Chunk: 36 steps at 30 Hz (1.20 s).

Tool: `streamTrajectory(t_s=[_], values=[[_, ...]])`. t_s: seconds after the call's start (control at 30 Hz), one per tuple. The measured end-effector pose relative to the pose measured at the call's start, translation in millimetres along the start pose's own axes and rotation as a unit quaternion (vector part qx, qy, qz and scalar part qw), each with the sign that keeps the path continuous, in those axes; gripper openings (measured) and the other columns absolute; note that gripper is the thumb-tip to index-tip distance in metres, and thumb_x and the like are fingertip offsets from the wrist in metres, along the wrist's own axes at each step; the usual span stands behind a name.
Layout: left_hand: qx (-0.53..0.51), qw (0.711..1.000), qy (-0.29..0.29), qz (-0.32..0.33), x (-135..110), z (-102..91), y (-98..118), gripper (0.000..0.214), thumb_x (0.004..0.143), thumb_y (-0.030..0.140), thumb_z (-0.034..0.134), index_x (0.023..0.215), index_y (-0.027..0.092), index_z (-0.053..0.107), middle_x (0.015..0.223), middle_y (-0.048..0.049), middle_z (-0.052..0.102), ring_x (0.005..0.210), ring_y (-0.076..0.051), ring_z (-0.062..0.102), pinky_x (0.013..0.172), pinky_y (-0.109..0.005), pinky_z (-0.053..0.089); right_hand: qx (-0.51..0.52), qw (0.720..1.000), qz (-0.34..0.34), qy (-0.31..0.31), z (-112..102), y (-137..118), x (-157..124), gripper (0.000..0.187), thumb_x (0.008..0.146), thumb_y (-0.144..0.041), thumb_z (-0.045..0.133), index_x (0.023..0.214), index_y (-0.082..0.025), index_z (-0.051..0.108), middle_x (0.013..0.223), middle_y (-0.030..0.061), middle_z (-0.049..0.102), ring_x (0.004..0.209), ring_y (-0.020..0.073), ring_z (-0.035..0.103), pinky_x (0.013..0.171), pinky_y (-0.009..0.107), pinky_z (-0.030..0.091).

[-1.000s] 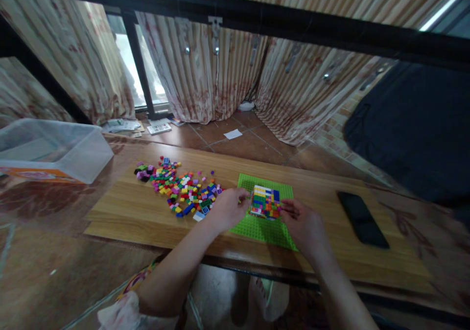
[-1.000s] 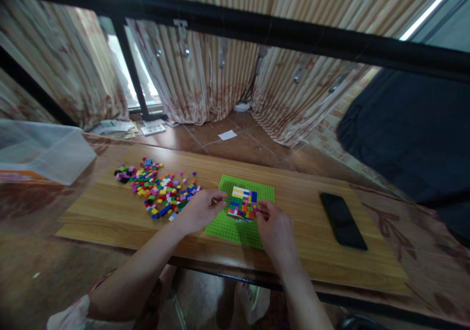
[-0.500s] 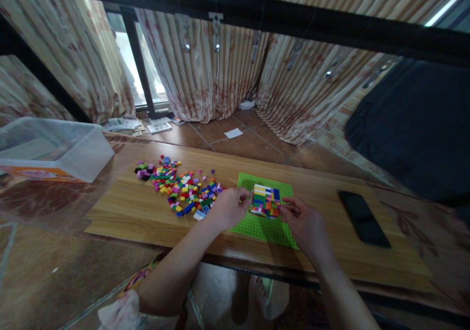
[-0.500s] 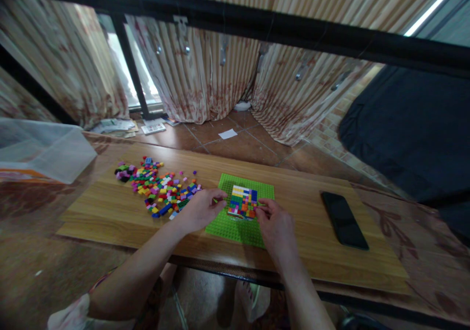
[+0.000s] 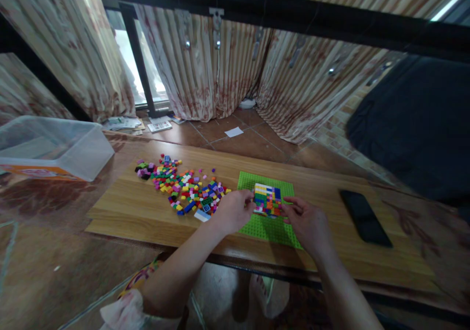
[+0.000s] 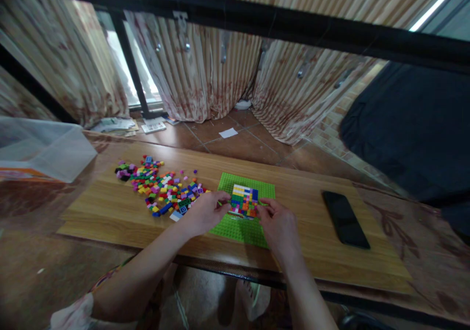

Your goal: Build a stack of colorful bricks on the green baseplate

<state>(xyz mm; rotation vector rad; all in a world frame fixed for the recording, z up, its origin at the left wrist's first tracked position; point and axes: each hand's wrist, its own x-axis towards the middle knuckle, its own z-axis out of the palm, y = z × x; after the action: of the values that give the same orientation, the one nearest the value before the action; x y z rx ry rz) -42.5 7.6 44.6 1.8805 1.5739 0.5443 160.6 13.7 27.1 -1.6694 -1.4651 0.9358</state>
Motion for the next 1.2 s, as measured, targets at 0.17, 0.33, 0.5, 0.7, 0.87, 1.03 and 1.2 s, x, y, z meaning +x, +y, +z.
streamTrajectory(t_s=[0.17, 0.33, 0.5, 0.7, 0.87, 1.03, 1.2], values=[[0.000, 1.000, 0.013, -0.001, 1, 2.5, 0, 0.022, 0.086, 0.022, 0.050, 0.092, 0.017, 0.071, 0.075, -0.0036, 0.069, 0.066, -0.016, 0.060, 0.062, -0.025, 0.041, -0.010, 1.000, -0.006, 0.009, 1, 1, 2, 0.031, 0.077, -0.040, 0.064, 0.097, -0.016, 0.069, 0.083, 0.0102, 0.077, 0.075, 0.0253, 0.074, 0.058, 0.032, 0.059], [-0.009, 0.999, 0.036, -0.006, 1, 7.5, 0, 0.022, 0.087, 0.022, 0.049, 0.090, 0.017, 0.071, 0.075, -0.0046, 0.070, 0.066, -0.017, 0.061, 0.063, -0.026, 0.042, -0.007, 1.000, 0.003, 0.017, 2, 2, 4, 0.033, 0.075, -0.042, 0.065, 0.095, -0.016, 0.070, 0.079, 0.0098, 0.077, 0.070, 0.0243, 0.074, 0.057, 0.032, 0.058], [-0.018, 0.999, 0.049, 0.000, 1, 12.5, -1, 0.022, 0.087, 0.022, 0.049, 0.091, 0.017, 0.070, 0.077, -0.0052, 0.071, 0.067, -0.017, 0.063, 0.065, -0.026, 0.044, 0.006, 1.000, 0.010, 0.020, 2, 2, 7, 0.036, 0.070, -0.045, 0.070, 0.093, -0.017, 0.071, 0.072, 0.0083, 0.076, 0.066, 0.0239, 0.073, 0.054, 0.030, 0.056], [-0.013, 0.999, 0.041, -0.008, 1, 11.7, 2, 0.023, 0.087, 0.021, 0.049, 0.091, 0.016, 0.070, 0.077, -0.0059, 0.071, 0.067, -0.017, 0.063, 0.066, -0.027, 0.045, 0.045, 0.998, 0.033, 0.016, 3, 0, 9, 0.042, 0.063, -0.043, 0.074, 0.093, -0.014, 0.070, 0.064, 0.0057, 0.073, 0.059, 0.0213, 0.070, 0.052, 0.030, 0.056], [-0.010, 0.999, 0.034, -0.012, 0, 10.4, 2, 0.023, 0.087, 0.022, 0.049, 0.093, 0.016, 0.070, 0.082, -0.0069, 0.073, 0.070, -0.018, 0.065, 0.067, -0.028, 0.047, 0.053, 0.998, 0.044, -0.011, 1, 4, 10, 0.039, 0.070, -0.044, 0.071, 0.095, -0.014, 0.069, 0.068, 0.0074, 0.074, 0.059, 0.0210, 0.071, 0.051, 0.029, 0.056], [0.022, 0.999, 0.021, -0.025, -2, 13.1, 2, 0.023, 0.086, 0.027, 0.051, 0.095, 0.017, 0.069, 0.085, -0.0093, 0.074, 0.079, -0.023, 0.068, 0.072, -0.031, 0.050, 0.016, 0.999, 0.039, -0.011, -3, 9, 12, 0.030, 0.081, -0.041, 0.060, 0.093, -0.016, 0.069, 0.072, 0.0091, 0.076, 0.061, 0.0213, 0.072, 0.052, 0.031, 0.058], [0.020, 0.999, -0.003, -0.037, -8, 11.3, 9, 0.025, 0.087, 0.030, 0.049, 0.097, 0.017, 0.069, 0.088, -0.0098, 0.074, 0.083, -0.023, 0.069, 0.074, -0.031, 0.052, -0.044, 0.999, 0.000, -0.010, -5, 12, 13, 0.030, 0.081, -0.044, 0.059, 0.092, -0.018, 0.072, 0.075, 0.0091, 0.076, 0.064, 0.0245, 0.073, 0.055, 0.034, 0.058]])
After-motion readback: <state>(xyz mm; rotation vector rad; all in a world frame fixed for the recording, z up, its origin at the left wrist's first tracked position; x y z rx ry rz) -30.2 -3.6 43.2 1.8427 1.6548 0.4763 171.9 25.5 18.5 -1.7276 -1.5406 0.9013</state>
